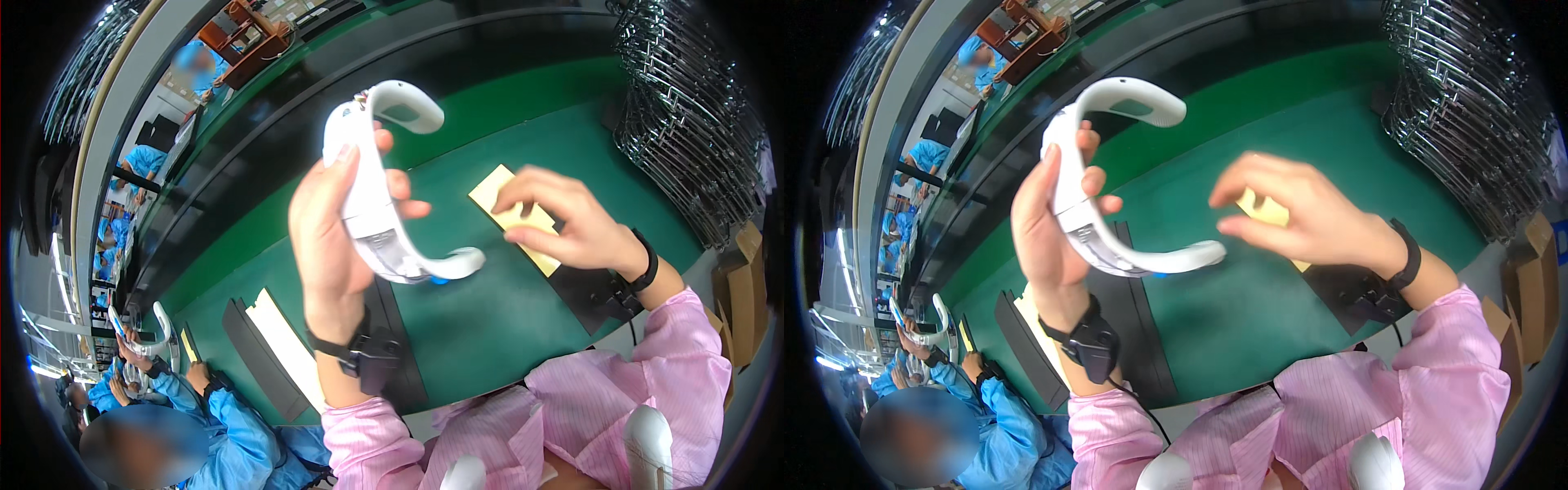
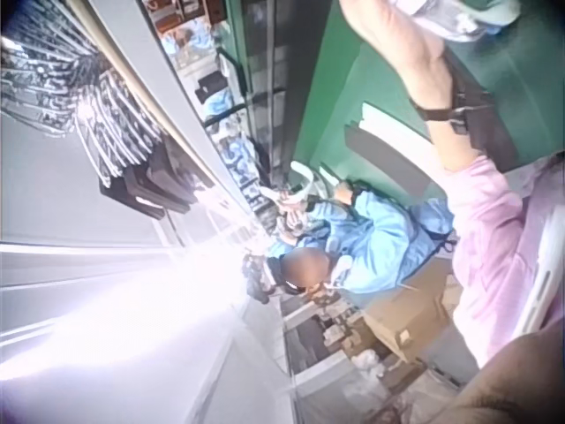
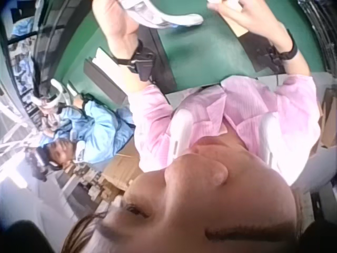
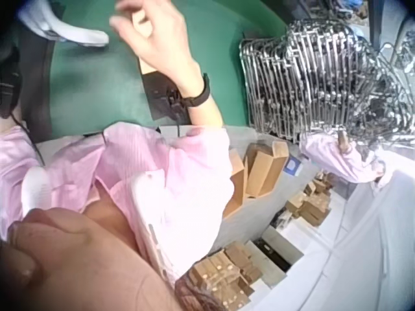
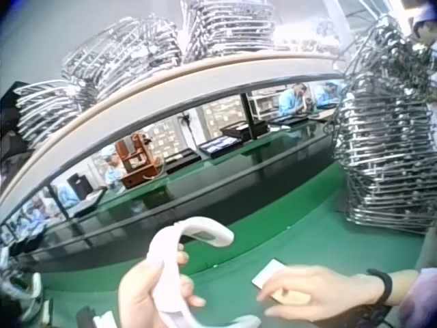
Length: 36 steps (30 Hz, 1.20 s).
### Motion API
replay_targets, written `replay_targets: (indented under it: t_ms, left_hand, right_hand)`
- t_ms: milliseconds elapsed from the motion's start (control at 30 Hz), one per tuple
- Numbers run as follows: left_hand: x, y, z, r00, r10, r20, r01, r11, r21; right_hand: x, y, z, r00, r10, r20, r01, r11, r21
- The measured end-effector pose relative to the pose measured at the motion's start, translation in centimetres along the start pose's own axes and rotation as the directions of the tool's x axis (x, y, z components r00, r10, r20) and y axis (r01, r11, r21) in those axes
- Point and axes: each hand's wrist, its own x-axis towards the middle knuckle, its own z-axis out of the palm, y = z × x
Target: Assembling electronic components and plastic housings of portable neck fans on a production line.
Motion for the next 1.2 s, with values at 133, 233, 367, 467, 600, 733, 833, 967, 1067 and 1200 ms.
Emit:
replay_targets:
  t_ms: [133, 233, 367, 467, 600, 733, 833, 967, 1067, 1200]
  left_hand:
    - [0.3, -2.3, 1.3, 0.993, 0.06, -0.103, -0.052, 0.996, 0.07]
    - [0.5, -2.6, 0.9, 0.998, -0.003, -0.069, 0.012, 0.991, 0.13]
    - [0.2, -3.4, 1.2, 0.988, -0.017, -0.156, 0.026, 0.998, 0.06]
    - [0.4, -4.4, 0.5, 0.973, 0.033, -0.227, -0.051, 0.996, -0.076]
    - [0.3, -5.0, 2.1, 0.843, 0.284, -0.456, -0.359, 0.929, -0.084]
    - [-1.0, -4.7, 3.0, 0.817, 0.297, -0.495, -0.395, 0.913, -0.104]
    - [-0.9, -5.5, 3.5, 0.787, 0.407, -0.463, -0.5, 0.861, -0.093]
    - [-0.9, -6.1, 3.9, 0.777, 0.445, -0.445, -0.534, 0.84, -0.092]
    - [-1.1, -6.6, 4.1, 0.769, 0.477, -0.425, -0.557, 0.826, -0.082]
    - [-1.1, -7.3, 4.6, 0.773, 0.508, -0.381, -0.585, 0.803, -0.116]
  right_hand:
    - [2.7, -2.3, -0.3, 0.991, 0.001, -0.137, 0.013, 0.995, 0.098]
    - [3.2, -2.8, -0.3, 0.995, -0.052, -0.087, 0.061, 0.992, 0.109]
    - [3.1, -2.7, 0.2, 0.988, 0.112, 0.108, -0.106, 0.993, -0.055]
    - [3.2, -1.1, 1.4, 0.99, 0.118, 0.075, -0.106, 0.983, -0.148]
    - [3.1, -1.6, 2.8, 0.978, 0.003, -0.209, -0.067, 0.952, -0.3]
    - [3.4, -1.2, 3.8, 0.949, -0.07, -0.306, -0.019, 0.96, -0.281]
    - [3.3, -1.0, 4.0, 0.935, -0.066, -0.347, -0.038, 0.958, -0.286]
    - [3.1, -0.5, 4.2, 0.91, -0.112, -0.398, -0.026, 0.945, -0.326]
    - [3.1, -0.3, 4.2, 0.914, -0.099, -0.394, -0.055, 0.931, -0.361]
    - [3.6, 0.1, 4.1, 0.889, -0.066, -0.453, -0.082, 0.95, -0.3]
